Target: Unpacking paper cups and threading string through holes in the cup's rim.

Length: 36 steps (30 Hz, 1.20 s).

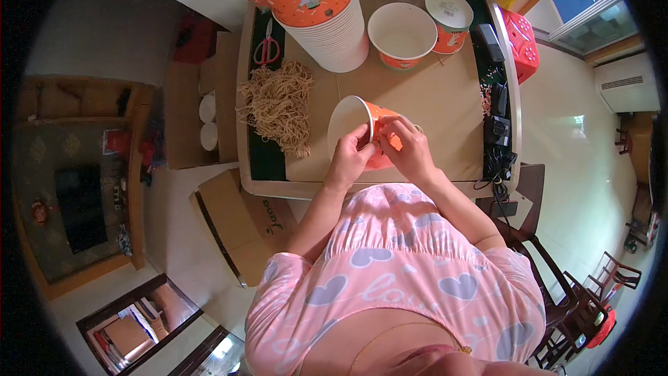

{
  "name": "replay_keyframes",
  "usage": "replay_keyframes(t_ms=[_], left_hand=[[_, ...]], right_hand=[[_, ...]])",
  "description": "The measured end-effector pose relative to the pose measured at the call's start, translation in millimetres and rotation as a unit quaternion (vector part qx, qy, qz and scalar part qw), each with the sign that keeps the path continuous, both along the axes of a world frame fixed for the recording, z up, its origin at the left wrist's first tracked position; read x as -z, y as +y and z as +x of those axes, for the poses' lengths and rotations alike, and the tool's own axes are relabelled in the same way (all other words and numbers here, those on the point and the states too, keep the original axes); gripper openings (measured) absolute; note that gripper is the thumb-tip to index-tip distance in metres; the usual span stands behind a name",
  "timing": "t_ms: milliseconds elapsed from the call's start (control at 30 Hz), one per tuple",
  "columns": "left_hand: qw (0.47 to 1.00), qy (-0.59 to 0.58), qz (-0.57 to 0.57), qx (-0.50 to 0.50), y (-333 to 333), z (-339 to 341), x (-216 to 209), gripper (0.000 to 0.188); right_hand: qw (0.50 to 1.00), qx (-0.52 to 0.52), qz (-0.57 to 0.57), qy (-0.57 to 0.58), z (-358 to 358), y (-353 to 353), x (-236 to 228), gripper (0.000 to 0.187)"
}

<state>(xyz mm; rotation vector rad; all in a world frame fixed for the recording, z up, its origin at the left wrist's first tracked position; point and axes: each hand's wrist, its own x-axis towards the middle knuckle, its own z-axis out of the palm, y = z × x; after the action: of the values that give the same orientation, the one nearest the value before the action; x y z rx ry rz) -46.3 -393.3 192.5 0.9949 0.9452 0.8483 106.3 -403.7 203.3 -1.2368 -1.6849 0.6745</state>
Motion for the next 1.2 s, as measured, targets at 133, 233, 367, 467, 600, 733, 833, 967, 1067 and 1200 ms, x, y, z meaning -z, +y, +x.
replay_keyframes(t_ms=[133,233,367,467,600,733,833,967,1067,1200], left_hand=[[1.000,-0.020,0.001,0.002,1,-1,4,0.030],[1.000,-0.017,0.005,0.005,1,-1,2,0.032],[1.000,-0.020,-0.006,-0.020,1,3,-5,0.032],[0.996,-0.073,-0.047,-0.010,2,-3,0,0.033],[0.997,-0.055,-0.051,-0.016,1,-2,4,0.029],[0.999,0.042,0.017,-0.029,2,-4,14,0.021],[0.993,0.096,0.053,-0.037,1,-2,15,0.018],[0.955,0.267,0.125,-0.019,-1,2,1,0.015],[0.905,0.345,0.245,-0.031,1,7,7,0.009],[0.880,0.385,0.275,-0.038,4,12,9,0.007]], right_hand=[[0.999,0.005,-0.037,0.019,1,0,2,0.014],[1.000,-0.003,0.000,0.000,1,2,3,0.013],[1.000,0.002,0.007,-0.014,1,2,5,0.013],[1.000,-0.007,0.008,-0.014,2,3,7,0.013],[1.000,-0.011,-0.025,-0.008,3,3,6,0.013],[0.999,-0.013,-0.042,-0.007,4,2,6,0.012],[0.998,-0.019,-0.054,0.023,5,2,11,0.010],[0.997,-0.013,-0.069,0.024,6,4,19,0.012],[0.996,-0.012,-0.086,0.028,9,6,26,0.015],[0.994,-0.016,-0.103,0.030,10,7,40,0.014]])
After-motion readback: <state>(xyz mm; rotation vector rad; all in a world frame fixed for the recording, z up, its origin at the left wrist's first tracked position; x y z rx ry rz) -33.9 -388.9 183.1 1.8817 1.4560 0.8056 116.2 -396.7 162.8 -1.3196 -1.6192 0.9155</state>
